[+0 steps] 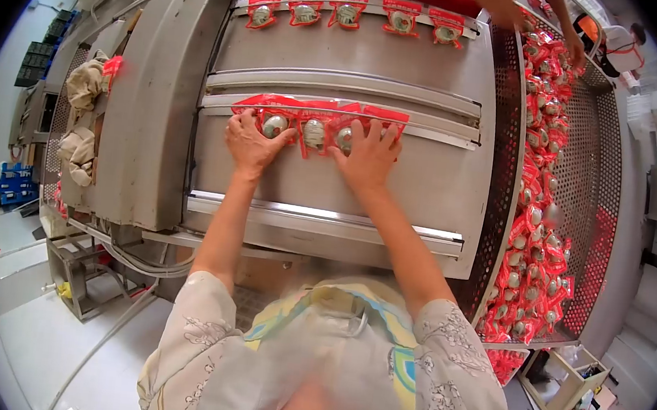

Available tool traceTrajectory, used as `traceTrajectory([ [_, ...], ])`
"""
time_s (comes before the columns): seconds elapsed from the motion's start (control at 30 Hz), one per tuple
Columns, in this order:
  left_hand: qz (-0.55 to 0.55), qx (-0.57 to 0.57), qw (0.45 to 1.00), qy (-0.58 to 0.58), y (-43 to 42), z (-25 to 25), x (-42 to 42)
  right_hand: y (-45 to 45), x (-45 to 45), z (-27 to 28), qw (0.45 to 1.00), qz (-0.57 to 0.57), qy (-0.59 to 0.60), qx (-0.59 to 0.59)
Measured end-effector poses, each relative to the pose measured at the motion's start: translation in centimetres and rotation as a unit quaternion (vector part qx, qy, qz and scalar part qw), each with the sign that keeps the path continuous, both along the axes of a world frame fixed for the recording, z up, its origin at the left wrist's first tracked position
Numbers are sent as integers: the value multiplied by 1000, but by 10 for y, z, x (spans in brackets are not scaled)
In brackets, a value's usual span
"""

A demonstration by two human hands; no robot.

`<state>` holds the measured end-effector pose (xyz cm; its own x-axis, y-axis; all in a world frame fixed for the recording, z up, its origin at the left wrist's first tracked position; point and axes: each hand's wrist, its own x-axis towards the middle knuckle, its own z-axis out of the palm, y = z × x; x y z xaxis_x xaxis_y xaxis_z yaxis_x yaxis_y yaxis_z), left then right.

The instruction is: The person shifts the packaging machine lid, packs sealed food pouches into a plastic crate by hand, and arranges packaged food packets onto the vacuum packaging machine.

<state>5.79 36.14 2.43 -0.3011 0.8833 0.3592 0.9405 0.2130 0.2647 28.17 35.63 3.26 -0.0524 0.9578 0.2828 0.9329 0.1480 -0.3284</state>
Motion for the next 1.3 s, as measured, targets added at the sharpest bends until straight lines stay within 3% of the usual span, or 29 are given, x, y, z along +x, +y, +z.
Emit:
traceTrajectory([
  [0.17, -22, -77, 995, -61, 0, 14, 0, -6, 33, -4, 997, 53, 55, -29],
  [0.2, -53, -101, 989, -99, -8, 37, -1, -10, 44, 0, 995, 61, 69, -37],
  [0.23, -57, -129, 963, -229, -14, 45, -5, -12, 54, 4, 985, 54, 149, -65],
  [0.3, -63, -192, 858, -472, -26, 50, -11, -22, 69, 11, 943, 35, 308, -123],
  [0.4, -44, -145, 732, -665, -29, 35, -2, -6, 54, 58, 793, 5, 491, -362],
  [0.47, -109, -168, 702, -684, -22, 15, 5, 12, 39, 65, 635, 112, 586, -492],
  [0.5, -154, -190, 678, -693, -15, 9, 17, 13, 30, 52, 530, 136, 658, -517],
  [0.53, -219, -180, 681, -675, -14, 13, 33, 20, 20, 4, 485, 165, 670, -537],
  [0.57, -288, -172, 675, -657, -14, 18, 49, 29, 28, -15, 475, 221, 633, -570],
  [0.63, -281, -221, 608, -709, -19, 26, 68, 17, 34, 4, 358, 113, 736, -564],
  [0.7, -221, -255, 507, -793, -23, 36, 81, 6, 62, -5, 319, 115, 767, -545],
  [0.73, -236, -278, 555, -748, -27, 25, 83, 1, 75, -9, 296, 125, 776, -542],
  [0.77, -250, -294, 601, -700, -32, 3, 86, -8, 90, -11, 307, 137, 782, -525],
  [0.83, -269, -325, 608, -673, -29, 5, 124, -35, 130, -2, 327, 162, 789, -495],
  [0.87, -272, -344, 569, -696, -30, 10, 151, -55, 155, 12, 430, 118, 784, -431],
  [0.9, -272, -363, 530, -717, -31, 25, 185, -72, 180, 11, 456, 91, 794, -392],
  [0.97, -359, -400, 564, -627, -31, 56, 261, -101, 240, 7, 504, 34, 804, -315],
  [1.03, -372, -426, 576, -590, -30, 58, 336, -138, 314, 48, 571, -39, 791, -216],
  [1.1, -397, -453, 575, -553, -31, 59, 413, -165, 383, 49, 738, -150, 651, -91],
  [1.17, -444, -442, 550, -553, -50, 70, 495, -192, 465, 1, 863, -229, 449, 31],
  [1.23, -653, -271, 646, -288, -51, 17, 558, -216, 531, -21, 847, -358, 387, 61],
  [1.3, -702, -211, 671, -111, -73, -1, 610, -232, 590, -44, 834, -425, 346, 61],
])
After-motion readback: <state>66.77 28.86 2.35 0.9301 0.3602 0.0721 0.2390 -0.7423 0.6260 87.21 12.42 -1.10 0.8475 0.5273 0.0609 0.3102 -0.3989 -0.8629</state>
